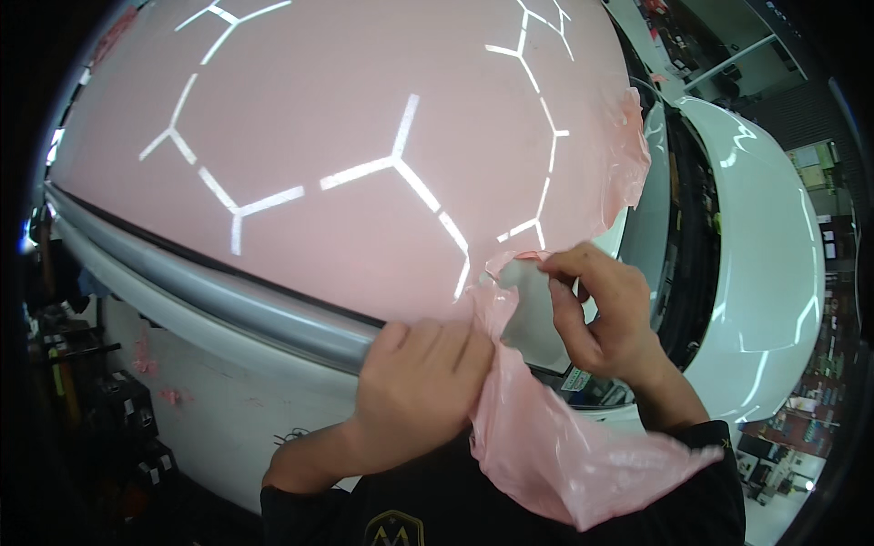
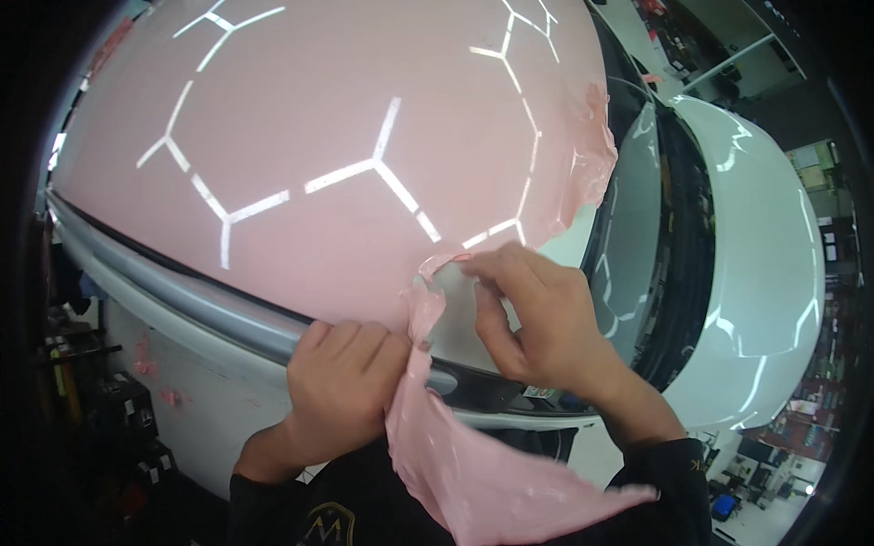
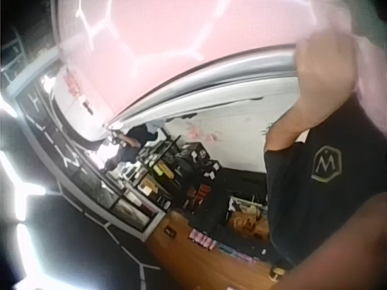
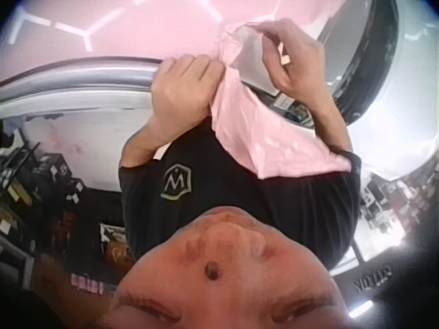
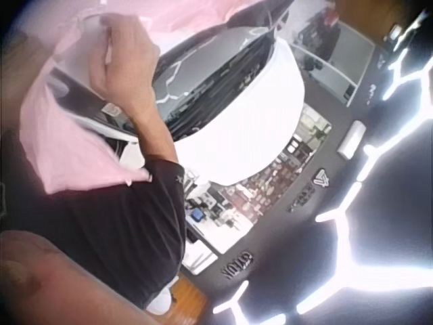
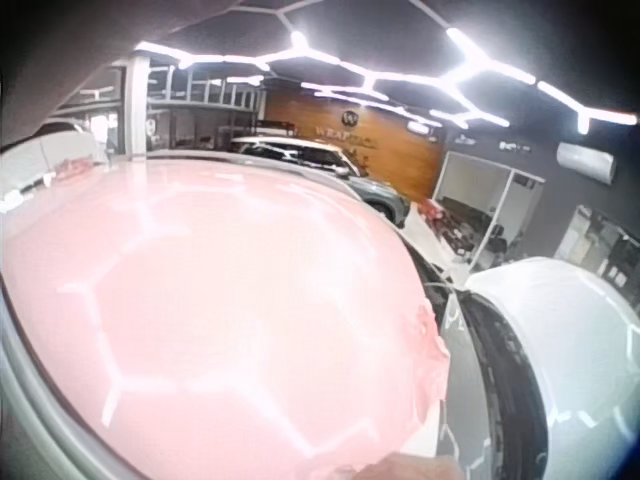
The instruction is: The person applies a pink vinyl wrap to the roof of a white car. They smooth the material by hand, peel back the pink protective liner, and tuck the edges under the roof rails and around the windshield trim. The person briefly steps away to retrieve a step stool and returns to continue smoothing and tucking the wrap.
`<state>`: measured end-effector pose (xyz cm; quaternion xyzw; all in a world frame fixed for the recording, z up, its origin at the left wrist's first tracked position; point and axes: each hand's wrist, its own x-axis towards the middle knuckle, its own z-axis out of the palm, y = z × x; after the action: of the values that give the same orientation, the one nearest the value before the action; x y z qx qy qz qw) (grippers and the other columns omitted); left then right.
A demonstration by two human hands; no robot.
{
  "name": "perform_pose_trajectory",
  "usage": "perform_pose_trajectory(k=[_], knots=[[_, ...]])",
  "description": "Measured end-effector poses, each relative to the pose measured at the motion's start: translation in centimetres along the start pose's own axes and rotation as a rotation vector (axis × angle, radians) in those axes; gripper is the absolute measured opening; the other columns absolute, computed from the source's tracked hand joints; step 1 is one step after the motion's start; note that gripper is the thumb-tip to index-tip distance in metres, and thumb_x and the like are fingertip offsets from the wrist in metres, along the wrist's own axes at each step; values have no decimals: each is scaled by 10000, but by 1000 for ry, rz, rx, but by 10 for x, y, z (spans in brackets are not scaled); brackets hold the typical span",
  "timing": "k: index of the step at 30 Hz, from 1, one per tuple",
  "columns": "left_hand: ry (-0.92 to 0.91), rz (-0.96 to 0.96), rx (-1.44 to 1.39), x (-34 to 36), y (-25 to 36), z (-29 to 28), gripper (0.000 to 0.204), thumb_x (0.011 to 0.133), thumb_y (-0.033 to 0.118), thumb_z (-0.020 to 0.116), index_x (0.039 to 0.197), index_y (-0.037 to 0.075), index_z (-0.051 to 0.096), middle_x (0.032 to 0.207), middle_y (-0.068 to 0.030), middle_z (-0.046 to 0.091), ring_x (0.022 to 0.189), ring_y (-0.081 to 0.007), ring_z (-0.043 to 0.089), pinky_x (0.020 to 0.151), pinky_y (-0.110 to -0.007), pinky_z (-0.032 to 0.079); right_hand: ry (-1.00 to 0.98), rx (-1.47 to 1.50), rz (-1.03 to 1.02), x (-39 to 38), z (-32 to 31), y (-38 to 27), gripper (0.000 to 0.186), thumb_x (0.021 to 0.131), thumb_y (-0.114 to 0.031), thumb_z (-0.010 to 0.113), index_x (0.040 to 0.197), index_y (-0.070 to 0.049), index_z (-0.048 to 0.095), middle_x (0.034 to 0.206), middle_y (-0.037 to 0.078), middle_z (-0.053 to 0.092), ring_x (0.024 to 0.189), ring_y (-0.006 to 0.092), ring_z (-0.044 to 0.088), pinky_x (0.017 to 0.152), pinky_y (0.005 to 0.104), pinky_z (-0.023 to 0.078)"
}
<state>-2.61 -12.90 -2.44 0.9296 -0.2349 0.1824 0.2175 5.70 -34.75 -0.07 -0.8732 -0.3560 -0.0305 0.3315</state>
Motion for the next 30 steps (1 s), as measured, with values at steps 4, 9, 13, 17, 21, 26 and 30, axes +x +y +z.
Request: perform_pose_trajectory(k=[4, 9, 13, 17, 21, 26, 30], knots=[[-121, -180, -198, 22, -10, -27, 171, 769, 191, 687, 827, 63, 589, 710, -85, 507, 667, -270, 555, 575, -407, 429, -110, -187, -258, 7, 1, 21, 530, 743, -152, 820, 1245, -110, 653, 1185, 123, 597, 992, 301, 613, 784, 390, 532], [-19, -496, -682, 18, 4, -28, 387, 768, 133, 848, 1109, 30, 698, 903, -83, 693, 859, -252, 691, 752, -341, 552, -32, 84, -492, 51, 26, 21, 384, 749, -230, 824, 1092, -114, 696, 1087, 96, 633, 941, 317, 600, 768, 434, 496], [158, -299, -366, 11, -5, -25, 392, 749, 132, 862, 1095, 29, 710, 917, -75, 708, 838, -256, 701, 786, -341, 550, -213, 350, -571, 80, 40, 17, 214, 766, -222, 795, 797, -54, 667, 738, 117, 656, 826, 362, 635, 711, 459, 498], [198, -294, -293, 18, -24, -23, 355, 734, 189, 847, 1014, 17, 711, 856, -122, 688, 799, -323, 679, 739, -350, 523, -263, 236, -442, 92, 41, 12, 247, 791, -243, 788, 705, -38, 680, 713, 204, 661, 702, 426, 656, 645, 494, 512], [191, -225, -135, 19, -51, -31, 308, 728, 180, 801, 949, -8, 698, 791, -183, 658, 709, -407, 621, 630, -369, 479, -227, 215, -484, 106, 42, 7, 131, 815, -131, 719, 808, -6, 680, 722, 205, 647, 705, 415, 628, 653, 488, 486], [147, -238, -166, 35, -53, -40, 260, 686, 76, 771, 910, -31, 693, 750, -188, 659, 646, -335, 621, 627, -336, 495, -351, 149, -377, 116, 23, -4, 171, 796, -181, 734, 805, -11, 716, 674, 182, 665, 680, 371, 678, 651, 449, 532], [183, -149, 13, 32, -60, -39, 240, 689, 14, 772, 921, -12, 717, 754, -135, 687, 666, -222, 671, 663, -325, 540, -466, 236, -328, 112, 5, 4, 316, 772, -267, 766, 951, -10, 734, 824, 177, 709, 776, 361, 696, 730, 451, 555]])
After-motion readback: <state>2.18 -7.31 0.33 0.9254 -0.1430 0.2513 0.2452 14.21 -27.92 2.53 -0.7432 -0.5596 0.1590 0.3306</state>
